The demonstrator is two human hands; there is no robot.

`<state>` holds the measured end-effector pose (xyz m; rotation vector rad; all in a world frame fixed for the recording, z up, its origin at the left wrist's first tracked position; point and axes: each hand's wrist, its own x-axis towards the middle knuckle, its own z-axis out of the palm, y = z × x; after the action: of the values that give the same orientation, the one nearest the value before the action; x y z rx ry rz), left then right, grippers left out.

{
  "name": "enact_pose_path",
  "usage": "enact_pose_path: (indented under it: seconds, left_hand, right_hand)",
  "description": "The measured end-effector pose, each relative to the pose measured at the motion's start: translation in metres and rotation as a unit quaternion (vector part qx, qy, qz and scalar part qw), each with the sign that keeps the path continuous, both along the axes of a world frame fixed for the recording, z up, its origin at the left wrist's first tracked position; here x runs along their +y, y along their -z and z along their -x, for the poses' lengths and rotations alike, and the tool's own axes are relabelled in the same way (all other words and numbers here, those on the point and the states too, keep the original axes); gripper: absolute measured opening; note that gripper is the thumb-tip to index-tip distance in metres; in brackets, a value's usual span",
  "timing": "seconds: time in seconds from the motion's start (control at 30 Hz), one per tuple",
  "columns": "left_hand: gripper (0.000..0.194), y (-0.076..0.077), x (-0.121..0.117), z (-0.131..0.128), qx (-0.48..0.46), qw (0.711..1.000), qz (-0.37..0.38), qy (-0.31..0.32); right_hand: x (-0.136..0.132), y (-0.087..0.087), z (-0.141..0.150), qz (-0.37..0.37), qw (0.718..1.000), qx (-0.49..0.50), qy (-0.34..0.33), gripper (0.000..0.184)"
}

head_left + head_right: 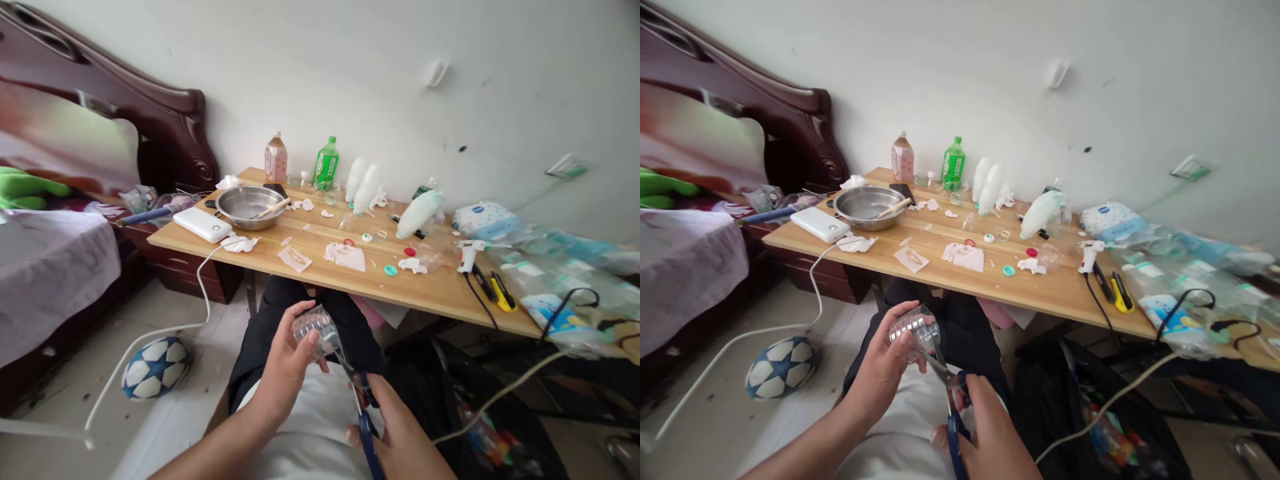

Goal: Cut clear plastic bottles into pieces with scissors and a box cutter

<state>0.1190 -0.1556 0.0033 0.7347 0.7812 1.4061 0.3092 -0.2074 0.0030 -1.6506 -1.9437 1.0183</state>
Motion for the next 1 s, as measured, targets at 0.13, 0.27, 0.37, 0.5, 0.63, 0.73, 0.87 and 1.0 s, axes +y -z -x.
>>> enact_pose_path:
  seconds: [0.13, 0.27, 0.37, 0.5, 0.63, 0.73, 0.87, 1.0]
  left_hand:
    - [0.047, -0.009, -0.003, 0.004, -0.075, 0.995, 0.056, 0.042]
    - [0.052, -0.02, -0.006, 0.008, -0.072, 0.989, 0.086, 0.094]
    - [0.055, -0.024, -0.007, 0.009, -0.055, 0.986, 0.099, 0.118]
    - [0.052, -0.025, -0.008, 0.009, -0.046, 0.989, 0.098, 0.101]
    - [0.053, -0.022, -0.007, 0.007, -0.04, 0.99, 0.087, 0.106]
    - [0.051, -0.019, -0.007, 0.005, -0.03, 0.991, 0.074, 0.104]
    - [0.047, -0.018, -0.008, 0.002, -0.019, 0.994, 0.06, 0.091]
    - [0.047, -0.017, -0.009, -0.001, -0.028, 0.994, 0.067, 0.087]
  right_hand:
    - [0.007, 0.011, -0.006, -0.09, 0.995, -0.031, 0.036, 0.015]
    - [0.015, 0.016, -0.011, -0.155, 0.985, -0.062, 0.052, 0.012]
    - [0.02, 0.013, -0.015, -0.166, 0.982, -0.065, 0.059, 0.014]
    - [0.021, 0.005, -0.018, -0.166, 0.983, -0.067, 0.03, 0.011]
    - [0.013, 0.0, -0.013, -0.12, 0.991, -0.049, -0.015, 0.007]
    - [0.008, 0.001, -0.01, -0.072, 0.997, -0.031, -0.016, 0.012]
    - [0.005, 0.002, -0.01, -0.03, 0.999, -0.017, -0.019, 0.016]
    - [0.003, 0.0, -0.012, -0.016, 1.0, -0.011, -0.022, 0.013]
